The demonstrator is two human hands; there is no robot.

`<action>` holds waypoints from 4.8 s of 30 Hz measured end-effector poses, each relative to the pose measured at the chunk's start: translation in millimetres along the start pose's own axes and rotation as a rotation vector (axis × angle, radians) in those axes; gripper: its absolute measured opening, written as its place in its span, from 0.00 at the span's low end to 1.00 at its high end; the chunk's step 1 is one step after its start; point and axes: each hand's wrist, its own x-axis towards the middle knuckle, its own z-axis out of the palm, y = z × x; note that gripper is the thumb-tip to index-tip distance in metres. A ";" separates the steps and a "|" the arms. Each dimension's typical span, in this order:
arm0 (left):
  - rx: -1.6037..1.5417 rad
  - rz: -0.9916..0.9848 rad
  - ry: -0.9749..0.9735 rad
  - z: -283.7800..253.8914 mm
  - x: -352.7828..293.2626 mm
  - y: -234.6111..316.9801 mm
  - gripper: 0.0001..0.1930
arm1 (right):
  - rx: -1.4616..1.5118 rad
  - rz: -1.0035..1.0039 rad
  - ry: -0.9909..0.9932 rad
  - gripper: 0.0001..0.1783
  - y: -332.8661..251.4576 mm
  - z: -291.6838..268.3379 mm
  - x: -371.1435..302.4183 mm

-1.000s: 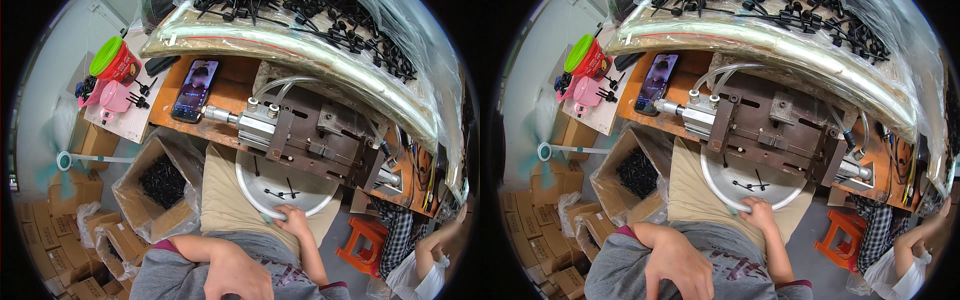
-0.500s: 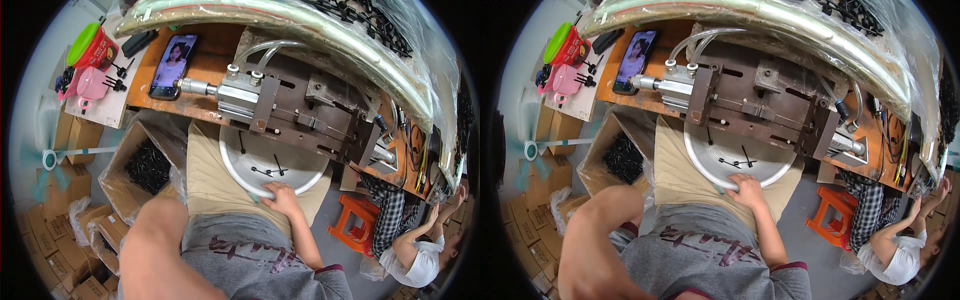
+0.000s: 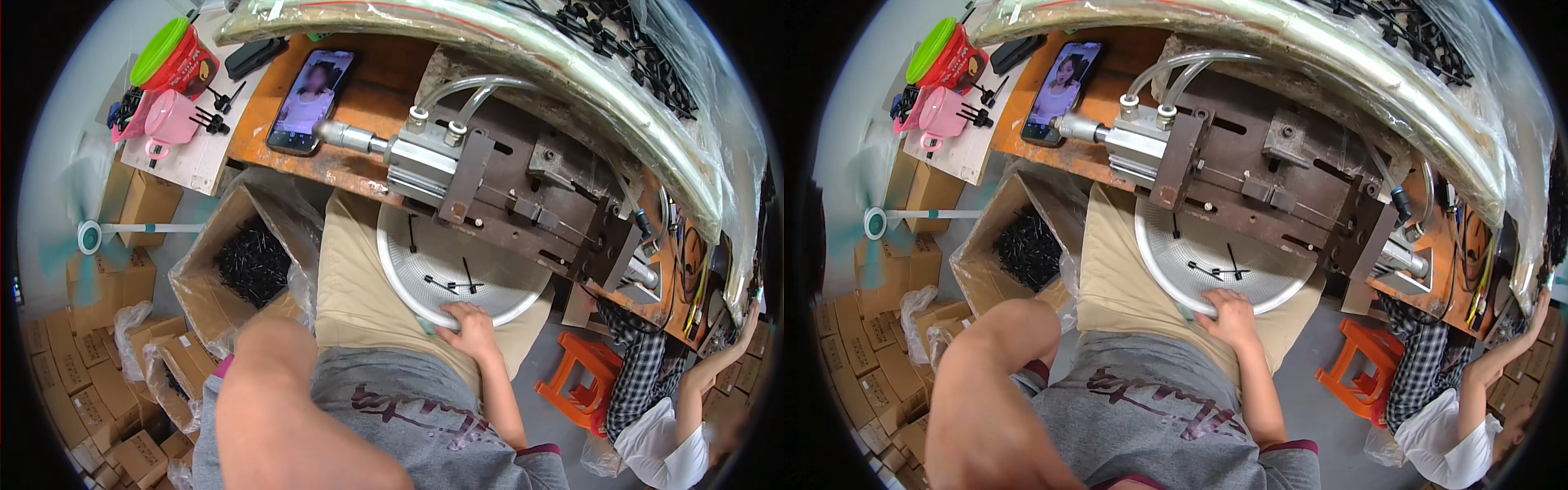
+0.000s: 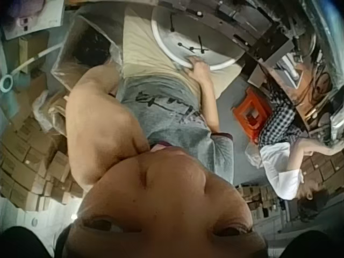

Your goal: Assembling small black plastic cable or wire components using a workbench fixture.

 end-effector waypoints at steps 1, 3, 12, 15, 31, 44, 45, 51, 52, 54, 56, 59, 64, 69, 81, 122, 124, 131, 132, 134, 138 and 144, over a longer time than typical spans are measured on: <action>-0.141 -0.024 -0.013 0.1 -1.1 -5.3 0.19 | -0.001 -0.019 0.006 0.22 -1.3 -1.0 -0.1; -0.408 -0.037 -0.039 9.4 -11.7 -25.5 0.21 | -0.010 -0.004 0.010 0.22 -0.1 -1.8 -1.6; -1.109 -0.097 0.015 59.6 -24.2 -58.7 0.21 | 0.044 -0.018 -0.009 0.22 -0.1 -5.4 -0.3; -1.186 -0.097 0.045 64.7 -27.9 -60.9 0.20 | 0.056 -0.027 0.013 0.22 1.5 -5.7 -1.1; -0.765 -0.631 0.527 90.1 -74.6 -109.8 0.14 | 0.604 -0.444 -0.452 0.29 -144.8 -86.3 -32.1; -0.688 -0.888 0.424 138.7 -97.0 -122.5 0.14 | 0.594 -0.300 -0.757 0.42 -154.3 -107.8 -46.5; -0.678 -0.887 0.409 140.9 -97.8 -125.1 0.14 | 0.602 -0.262 -0.831 0.44 -154.0 -108.8 -44.5; -0.674 -0.947 0.392 154.5 -108.7 -135.1 0.14 | 0.579 -0.134 -0.845 0.48 -155.7 -109.1 -33.2; -0.666 -0.954 0.396 155.9 -109.7 -135.5 0.13 | 0.564 -0.125 -0.851 0.48 -156.2 -109.1 -32.5; -0.658 -0.964 0.412 158.4 -110.9 -134.4 0.13 | 0.536 -0.107 -0.862 0.47 -157.1 -108.8 -32.0; -0.640 -0.972 0.410 158.0 -112.9 -134.4 0.13 | 0.540 -0.138 -0.830 0.48 -154.5 -102.3 -37.0; -0.625 -1.011 0.372 157.3 -115.6 -133.2 0.13 | 0.574 -0.203 -0.793 0.49 -150.7 -97.4 -45.3; -0.564 -1.064 0.269 157.3 -116.8 -134.4 0.14 | 0.633 -0.184 -0.825 0.51 -152.7 -105.0 -42.1; -0.430 -1.129 0.230 160.9 -121.6 -136.6 0.13 | 0.624 -0.185 -0.707 0.49 -137.3 -94.0 -44.9; 0.055 -1.372 0.356 178.0 -147.5 -139.5 0.08 | 0.224 -0.389 0.464 0.08 -157.5 -258.4 27.9; 0.195 -1.308 0.277 182.5 -160.1 -138.6 0.09 | -0.565 -0.204 0.572 0.14 -125.9 -392.7 206.5; 0.202 -1.308 0.278 181.3 -161.4 -138.6 0.09 | -0.394 -0.276 0.616 0.13 -121.6 -394.7 202.7; 0.259 -1.292 0.255 183.0 -161.7 -139.3 0.09 | -0.101 -0.206 0.650 0.14 -113.9 -413.7 177.7; 0.267 -1.282 0.262 182.0 -160.3 -139.1 0.09 | -0.054 -0.207 0.672 0.15 -112.1 -415.5 174.6; 0.290 -1.271 0.270 177.6 -154.8 -136.0 0.08 | 0.087 -0.198 0.692 0.18 -108.2 -417.7 169.1; 0.361 -1.185 0.324 167.1 -138.3 -129.6 0.08 | 0.292 -0.273 0.738 0.19 -97.7 -414.8 152.7; 0.435 -1.004 0.614 127.8 -103.4 -119.1 0.06 | 0.533 -0.297 0.744 0.15 -96.8 -395.0 142.7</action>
